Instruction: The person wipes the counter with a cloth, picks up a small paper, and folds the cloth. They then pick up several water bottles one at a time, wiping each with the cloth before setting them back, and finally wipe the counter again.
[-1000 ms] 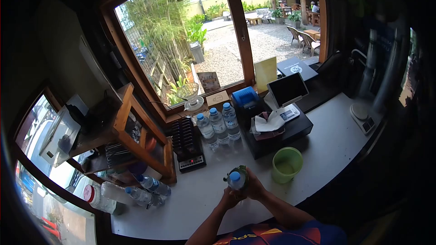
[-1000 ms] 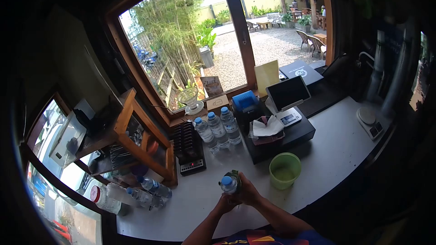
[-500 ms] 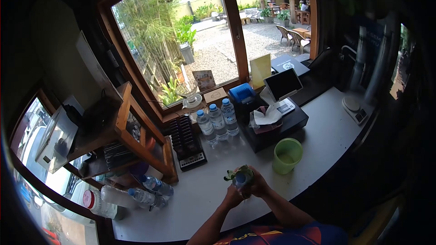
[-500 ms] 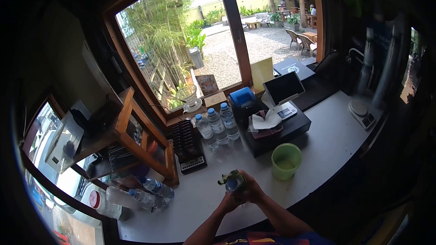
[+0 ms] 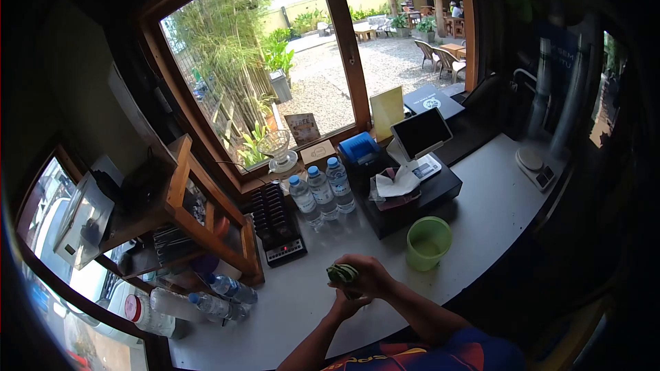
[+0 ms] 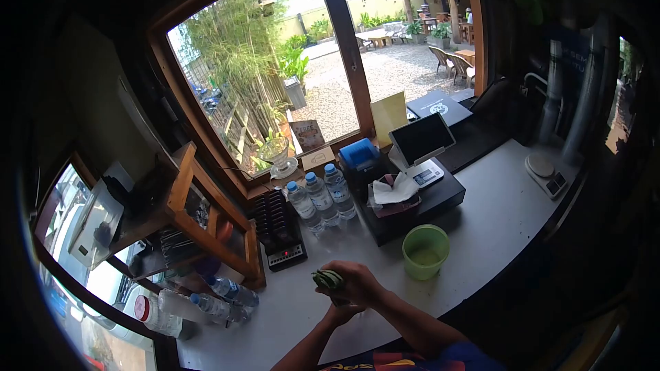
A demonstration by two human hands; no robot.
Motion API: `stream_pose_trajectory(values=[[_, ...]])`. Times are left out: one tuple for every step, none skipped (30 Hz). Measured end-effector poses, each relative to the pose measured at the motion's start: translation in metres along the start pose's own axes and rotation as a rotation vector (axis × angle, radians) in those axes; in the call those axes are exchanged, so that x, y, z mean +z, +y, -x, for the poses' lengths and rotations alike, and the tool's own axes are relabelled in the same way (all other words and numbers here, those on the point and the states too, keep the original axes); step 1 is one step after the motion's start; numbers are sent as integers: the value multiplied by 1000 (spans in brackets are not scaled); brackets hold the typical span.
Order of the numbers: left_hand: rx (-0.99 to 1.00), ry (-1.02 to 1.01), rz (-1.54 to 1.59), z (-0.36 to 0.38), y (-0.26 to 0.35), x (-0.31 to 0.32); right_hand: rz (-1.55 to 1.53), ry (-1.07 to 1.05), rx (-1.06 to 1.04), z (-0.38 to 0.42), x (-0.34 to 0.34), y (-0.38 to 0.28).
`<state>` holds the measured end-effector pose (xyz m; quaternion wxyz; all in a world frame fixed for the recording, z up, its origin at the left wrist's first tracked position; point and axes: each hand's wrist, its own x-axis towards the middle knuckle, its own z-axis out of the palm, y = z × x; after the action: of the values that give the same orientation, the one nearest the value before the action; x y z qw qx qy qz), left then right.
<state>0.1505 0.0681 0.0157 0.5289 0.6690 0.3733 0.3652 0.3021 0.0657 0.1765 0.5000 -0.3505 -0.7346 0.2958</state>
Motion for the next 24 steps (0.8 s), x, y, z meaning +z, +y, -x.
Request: stream_pose_trajectory(values=[[-66, -12, 33, 0, -2, 0, -112, 24, 30, 0, 0, 3], [-36, 17, -43, -1, -3, 1, -220, 47, 58, 2, 0, 9], [-5, 49, -119, -1, -3, 2, -329, 67, 86, 6, 1, 18], [23, 82, -196, 0, -3, 2, -393, 36, 130, 19, 7, 40], [52, 80, -205, 1, -6, 2, -481, 28, 166, 30, 11, 50], [82, 77, -213, 2, -9, 1, -568, 19, 203, 40, 14, 58], [67, 83, -202, 4, -14, 2, -654, 11, 243, 52, 18, 69], [52, 88, -190, 6, -20, 3, -528, -64, 255, 68, 23, 95], [-6, 101, -157, 4, -23, 3, -550, -60, 292, 72, 24, 97], [-65, 110, -121, 3, -25, 5, -570, -55, 332, 77, 23, 99], [-29, 114, -190, 4, -28, 5, -588, -50, 371, 80, 21, 102], [6, 120, -259, 3, -13, 6, -464, -89, 342, 71, 12, 93], [17, 87, -314, 2, -6, 3, -468, -93, 303, 61, 6, 81], [26, 52, -367, 2, -3, 0, -472, -94, 268, 52, 1, 66], [38, 15, -420, 1, -1, 0, -473, -95, 231, 40, -5, 54], [105, 38, -339, -1, -5, 2, -452, -44, 44, 22, -6, 43], [43, -25, -310, -3, 3, 3, -373, -120, 3, 10, -13, 33], [-18, -87, -280, -6, 18, 2, -294, -196, -39, 1, -20, 22], [-67, -132, -234, -6, 20, 1, -215, -271, -80, -6, -24, 12], [-118, -174, -190, -5, 22, 1, -207, -283, -57, -12, -22, 5], [-100, -144, -210, -3, 22, 2, -246, -270, -20, -13, -22, 8], [-81, -114, -231, -2, 23, 3, -284, -257, 18, -14, -20, 15], [-127, -103, -205, -1, 22, 4, -321, -243, 57, -15, -20, 21], [-172, -91, -178, -1, 22, 6, -321, -224, 41, -13, -22, 26]])
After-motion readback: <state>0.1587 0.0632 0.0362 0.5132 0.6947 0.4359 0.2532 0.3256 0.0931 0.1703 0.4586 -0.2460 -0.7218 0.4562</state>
